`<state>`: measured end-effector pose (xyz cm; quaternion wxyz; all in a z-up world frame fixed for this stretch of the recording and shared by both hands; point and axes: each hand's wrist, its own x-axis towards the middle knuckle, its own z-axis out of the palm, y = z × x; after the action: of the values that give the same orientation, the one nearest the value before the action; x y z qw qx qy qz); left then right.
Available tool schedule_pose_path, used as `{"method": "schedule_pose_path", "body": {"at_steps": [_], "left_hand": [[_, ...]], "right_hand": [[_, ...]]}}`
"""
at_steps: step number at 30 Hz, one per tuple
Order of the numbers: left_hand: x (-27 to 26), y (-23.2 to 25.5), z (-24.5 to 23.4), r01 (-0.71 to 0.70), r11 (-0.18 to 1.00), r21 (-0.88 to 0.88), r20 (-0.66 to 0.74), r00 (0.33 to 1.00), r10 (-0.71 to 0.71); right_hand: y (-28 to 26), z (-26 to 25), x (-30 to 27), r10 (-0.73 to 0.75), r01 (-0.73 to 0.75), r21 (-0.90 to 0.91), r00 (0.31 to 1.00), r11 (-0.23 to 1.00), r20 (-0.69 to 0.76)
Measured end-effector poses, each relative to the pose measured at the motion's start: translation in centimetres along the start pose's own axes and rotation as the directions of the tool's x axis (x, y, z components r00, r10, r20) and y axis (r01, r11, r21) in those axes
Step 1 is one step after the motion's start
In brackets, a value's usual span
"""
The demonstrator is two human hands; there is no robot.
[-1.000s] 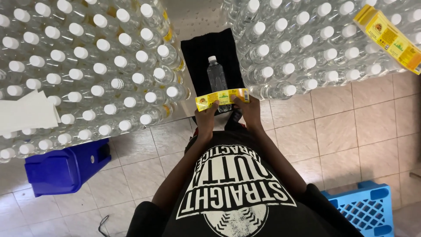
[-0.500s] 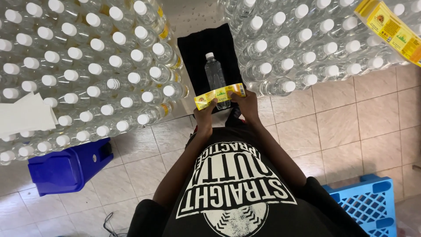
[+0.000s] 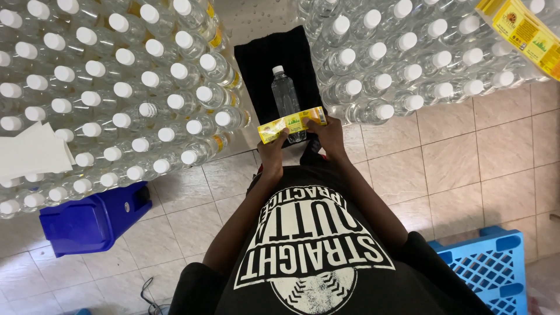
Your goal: Manually applying adhesive labels to clear plastic water bottles in a production setting.
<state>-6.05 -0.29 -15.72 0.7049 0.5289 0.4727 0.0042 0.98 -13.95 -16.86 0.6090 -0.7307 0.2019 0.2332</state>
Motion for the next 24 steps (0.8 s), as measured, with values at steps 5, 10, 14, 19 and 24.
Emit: {"method": "schedule_pose_path", "body": {"at_steps": [5,10,14,19,24], "left_hand": [[-0.4,0.6,0.0,0.026,0.999,0.022,0.013,1.0,-0.026],[-0.2,0.3,0.0,0.021,1.0,0.021,0.013,1.0,-0.021],[-1.0,1.7,0.3,0.003,0.999,0.041,0.004,1.0,-0.004],[-0.7,0.7,0.1,-0.04,0.996,0.081,-0.011,0.999,0.041],[-0.2,0.2,0.1,-0.098,0.99,0.101,0.02,0.995,0.096]], "right_hand": [[0.1,-0.2,-0.1,-0.013,0.013,-0.011,1.0,1.0,-0.001],[-0.1,-0.1,-0.4,-0.015,0.015,-0.03,1.0,0.999,-0.004],[-0.3,0.1,-0.5,-0.047,0.044,-0.093,0.999,0.995,-0.023],[0.2,0.6,-0.4,-0.094,0.077,-0.242,0.994,0.967,-0.057],[0.3,0.8,-0.6,-0.178,0.152,-0.308,0.982,0.939,-0.06]]}}
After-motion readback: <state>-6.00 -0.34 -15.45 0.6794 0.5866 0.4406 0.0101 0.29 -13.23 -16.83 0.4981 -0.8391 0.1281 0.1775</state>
